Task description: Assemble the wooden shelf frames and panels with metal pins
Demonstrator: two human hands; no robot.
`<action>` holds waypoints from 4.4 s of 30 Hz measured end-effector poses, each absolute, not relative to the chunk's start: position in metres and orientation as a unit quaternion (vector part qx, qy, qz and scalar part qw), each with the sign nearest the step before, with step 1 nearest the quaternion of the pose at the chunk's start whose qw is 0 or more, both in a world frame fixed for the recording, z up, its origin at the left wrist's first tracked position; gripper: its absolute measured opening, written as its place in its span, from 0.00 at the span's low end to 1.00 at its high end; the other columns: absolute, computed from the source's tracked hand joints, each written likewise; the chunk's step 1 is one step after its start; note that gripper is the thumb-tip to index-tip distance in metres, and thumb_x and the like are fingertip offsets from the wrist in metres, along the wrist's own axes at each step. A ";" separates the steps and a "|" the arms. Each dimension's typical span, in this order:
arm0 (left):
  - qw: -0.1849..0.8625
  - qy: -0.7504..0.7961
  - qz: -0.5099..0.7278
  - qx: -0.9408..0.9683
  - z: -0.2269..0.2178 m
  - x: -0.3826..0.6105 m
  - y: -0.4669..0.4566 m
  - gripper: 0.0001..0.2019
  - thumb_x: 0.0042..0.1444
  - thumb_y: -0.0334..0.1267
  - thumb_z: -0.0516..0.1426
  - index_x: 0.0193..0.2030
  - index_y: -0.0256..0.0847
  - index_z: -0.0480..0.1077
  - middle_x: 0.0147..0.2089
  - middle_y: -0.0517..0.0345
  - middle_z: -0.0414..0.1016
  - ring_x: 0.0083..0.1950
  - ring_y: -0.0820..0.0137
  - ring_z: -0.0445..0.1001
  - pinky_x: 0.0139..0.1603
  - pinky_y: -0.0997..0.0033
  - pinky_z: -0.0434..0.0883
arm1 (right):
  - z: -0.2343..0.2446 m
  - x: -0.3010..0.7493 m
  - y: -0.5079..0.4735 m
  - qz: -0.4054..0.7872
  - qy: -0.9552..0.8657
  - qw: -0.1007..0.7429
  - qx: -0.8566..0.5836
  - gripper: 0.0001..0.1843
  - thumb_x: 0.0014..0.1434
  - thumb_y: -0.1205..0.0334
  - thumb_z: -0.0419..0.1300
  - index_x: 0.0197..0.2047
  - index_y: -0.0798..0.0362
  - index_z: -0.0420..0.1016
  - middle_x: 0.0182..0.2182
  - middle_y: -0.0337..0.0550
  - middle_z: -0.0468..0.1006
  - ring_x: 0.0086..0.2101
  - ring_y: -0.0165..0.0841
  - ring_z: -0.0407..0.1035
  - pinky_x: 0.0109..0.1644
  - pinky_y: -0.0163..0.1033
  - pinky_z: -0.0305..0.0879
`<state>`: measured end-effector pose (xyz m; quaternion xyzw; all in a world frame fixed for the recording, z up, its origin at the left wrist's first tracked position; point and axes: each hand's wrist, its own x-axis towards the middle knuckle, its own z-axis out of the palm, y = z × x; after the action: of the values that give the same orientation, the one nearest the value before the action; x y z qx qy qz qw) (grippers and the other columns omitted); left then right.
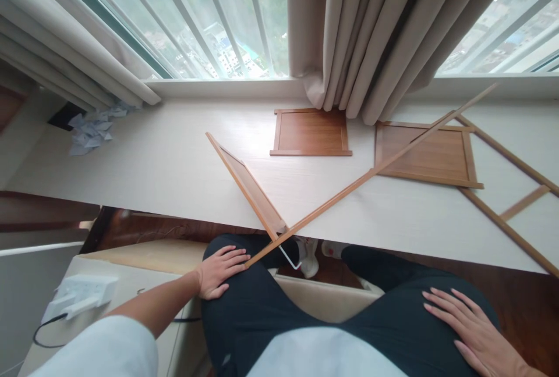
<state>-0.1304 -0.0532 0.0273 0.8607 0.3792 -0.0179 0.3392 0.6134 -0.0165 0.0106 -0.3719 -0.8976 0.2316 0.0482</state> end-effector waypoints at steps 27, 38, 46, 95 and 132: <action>0.208 0.520 -0.051 0.827 0.044 -0.098 -0.077 0.29 0.66 0.49 0.49 0.72 0.50 0.65 0.74 0.51 0.65 0.76 0.55 0.60 0.77 0.50 0.50 | -0.011 0.596 -0.012 0.182 -0.902 0.107 -0.375 0.27 0.65 0.54 0.50 0.61 0.51 0.78 0.63 0.53 0.75 0.64 0.46 0.68 0.72 0.59 0.55; 0.204 0.674 -0.105 0.702 0.041 -0.058 -0.064 0.24 0.68 0.46 0.47 0.64 0.52 0.74 0.72 0.51 0.69 0.74 0.54 0.62 0.73 0.37 0.52 | 0.001 0.565 0.021 0.219 -0.830 0.127 -0.497 0.24 0.62 0.55 0.50 0.48 0.53 0.83 0.54 0.53 0.83 0.55 0.47 0.76 0.65 0.54 0.67; 0.142 0.745 0.005 0.652 0.037 -0.038 -0.060 0.18 0.66 0.43 0.49 0.47 0.46 0.81 0.55 0.49 0.82 0.61 0.55 0.76 0.70 0.44 0.60 | 0.003 0.539 0.024 0.161 -0.785 0.089 -0.592 0.20 0.64 0.56 0.47 0.37 0.51 0.80 0.41 0.51 0.84 0.44 0.45 0.78 0.52 0.48 0.70; 0.156 0.615 0.273 0.723 0.159 0.047 0.052 0.17 0.70 0.42 0.53 0.56 0.41 0.79 0.69 0.53 0.72 0.79 0.55 0.53 0.77 0.48 0.60 | 0.094 0.223 0.026 0.672 -0.440 0.427 -0.416 0.27 0.57 0.32 0.64 0.34 0.50 0.73 0.24 0.39 0.76 0.24 0.32 0.68 0.24 0.36 0.61; 0.153 0.620 0.296 0.710 0.155 0.052 0.050 0.16 0.69 0.34 0.49 0.50 0.41 0.79 0.67 0.54 0.74 0.80 0.57 0.53 0.78 0.48 0.59 | 0.106 0.205 0.011 0.781 -0.319 0.398 -0.361 0.32 0.59 0.31 0.60 0.28 0.55 0.79 0.19 0.42 0.74 0.19 0.29 0.64 0.23 0.34 0.58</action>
<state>0.0520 0.0498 0.1554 0.7098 0.6204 0.2964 0.1531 0.2050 0.0110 0.1065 -0.3606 -0.3191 0.7811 0.3976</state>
